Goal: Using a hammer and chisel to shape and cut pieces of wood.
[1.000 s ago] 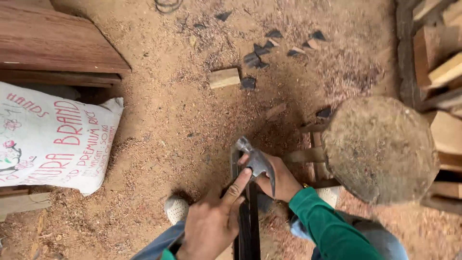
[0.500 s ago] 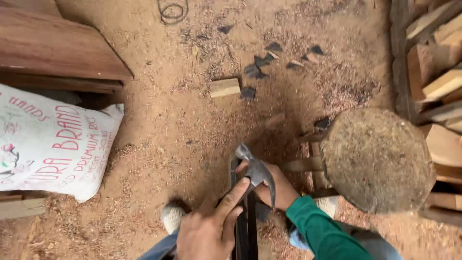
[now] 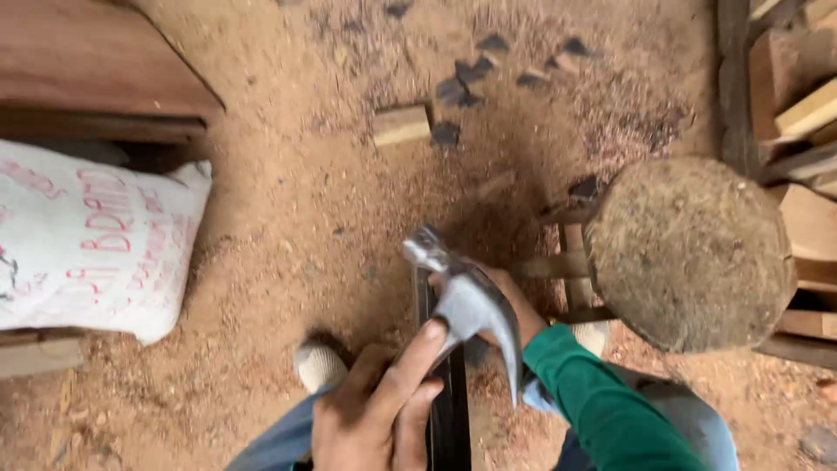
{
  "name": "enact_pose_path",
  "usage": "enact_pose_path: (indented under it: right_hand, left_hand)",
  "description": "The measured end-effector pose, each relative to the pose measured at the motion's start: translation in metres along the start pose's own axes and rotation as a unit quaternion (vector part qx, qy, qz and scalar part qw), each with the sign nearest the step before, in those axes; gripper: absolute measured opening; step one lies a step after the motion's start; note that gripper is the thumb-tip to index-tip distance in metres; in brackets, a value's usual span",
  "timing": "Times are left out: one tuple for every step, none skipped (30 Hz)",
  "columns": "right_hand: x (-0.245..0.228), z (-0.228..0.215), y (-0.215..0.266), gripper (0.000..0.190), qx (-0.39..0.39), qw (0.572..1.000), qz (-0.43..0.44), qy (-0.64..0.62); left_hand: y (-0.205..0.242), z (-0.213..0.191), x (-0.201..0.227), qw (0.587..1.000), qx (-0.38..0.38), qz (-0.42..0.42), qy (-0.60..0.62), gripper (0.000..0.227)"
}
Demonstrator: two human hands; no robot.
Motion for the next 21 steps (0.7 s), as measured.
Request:
enact_pose_path:
  right_hand:
    - [0.009,-0.004,-0.005,0.031,-0.003,1.0,0.003,0.001]
    - [0.013,0.0,-0.007,0.031,-0.068,0.995,-0.007,-0.072]
    - [0.012,0.002,-0.011,0.037,-0.129,0.981,-0.024,-0.144]
    - [0.0,0.005,-0.002,0.037,-0.13,0.981,-0.028,-0.141]
    - [-0.023,-0.001,0.007,0.039,-0.058,0.994,-0.089,-0.024]
    - [-0.046,-0.004,0.019,0.053,0.015,0.984,-0.15,0.092]
    - [-0.041,-0.006,0.014,0.053,0.016,0.981,-0.166,0.1]
    - [-0.033,-0.006,0.005,0.047,-0.006,0.981,-0.17,0.097]
    - [-0.011,0.002,0.011,0.042,-0.023,0.985,-0.154,0.079]
    - [-0.02,-0.005,0.003,0.042,-0.016,0.986,-0.148,0.072]
    - [-0.031,-0.005,0.014,0.051,-0.007,0.975,-0.202,0.097]
    - [-0.042,-0.004,0.025,0.06,0.003,0.959,-0.254,0.122]
    - [0.001,-0.003,0.014,0.06,0.003,0.959,-0.255,0.124]
    - [0.058,-0.005,-0.007,0.051,-0.035,0.988,-0.148,0.038]
    - [0.111,-0.008,-0.036,0.045,-0.071,0.995,-0.049,-0.043]
    - [0.073,-0.012,-0.03,0.045,-0.069,0.995,-0.062,-0.036]
    - [0.032,-0.006,-0.003,0.053,-0.08,0.988,-0.131,-0.033]
    - [-0.006,0.0,0.024,0.063,-0.092,0.975,-0.199,-0.029]
    - [-0.013,0.002,0.022,0.063,-0.094,0.975,-0.199,-0.03]
    - [-0.013,0.007,0.015,0.054,-0.073,0.982,-0.17,0.049]
    - [-0.008,0.013,0.015,0.044,-0.047,0.983,-0.132,0.122]
  left_hand:
    - [-0.003,0.003,0.0,1.0,0.0,-0.004,0.001,0.057]
    - [-0.006,-0.009,0.003,0.995,0.084,0.002,0.054,0.052]
    - [-0.008,-0.023,0.004,0.98,0.171,0.015,0.104,0.047]
    - [-0.014,-0.022,-0.007,0.979,0.173,0.018,0.102,0.047]
    - [-0.015,0.025,-0.039,0.99,-0.088,-0.111,0.023,0.051]
    - [0.01,0.059,-0.072,0.91,-0.342,-0.229,-0.058,0.055]
    - [0.01,0.058,-0.076,0.916,-0.326,-0.225,-0.063,0.055]
    - [-0.003,0.048,-0.074,0.954,-0.233,-0.178,-0.064,0.063]
    - [-0.002,0.038,-0.067,0.976,-0.166,-0.127,-0.059,0.071]
    - [-0.001,0.035,-0.059,0.975,-0.176,-0.123,-0.057,0.071]
    - [-0.001,0.013,-0.034,0.994,-0.071,-0.075,-0.024,0.064]
    - [0.003,-0.013,-0.011,0.999,0.037,-0.031,0.007,0.057]
    - [0.005,-0.009,-0.011,0.999,0.039,-0.03,0.008,0.057]
    - [0.005,-0.016,-0.003,0.994,0.096,0.014,0.042,0.052]
    - [0.003,-0.023,0.003,0.982,0.16,0.069,0.073,0.048]
    - [0.003,-0.015,-0.01,0.98,0.171,0.079,0.069,0.048]
    - [0.01,0.031,-0.035,0.999,-0.044,-0.021,0.02,0.056]
    - [0.037,0.073,-0.064,0.959,-0.255,-0.122,-0.034,0.065]
    - [0.039,0.072,-0.066,0.958,-0.256,-0.124,-0.034,0.065]
    - [0.031,0.061,-0.063,0.981,-0.168,-0.101,0.014,0.062]
    - [0.029,0.048,-0.059,0.991,-0.088,-0.077,0.064,0.061]
Point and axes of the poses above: each hand's wrist, its own y-axis away from the middle knuckle, its own z-axis out of the palm, x = y × z, the point moved 10 cm from there along -y, towards the middle knuckle, and after that the axes turned 15 degrees about z, right-handed, at the moved point
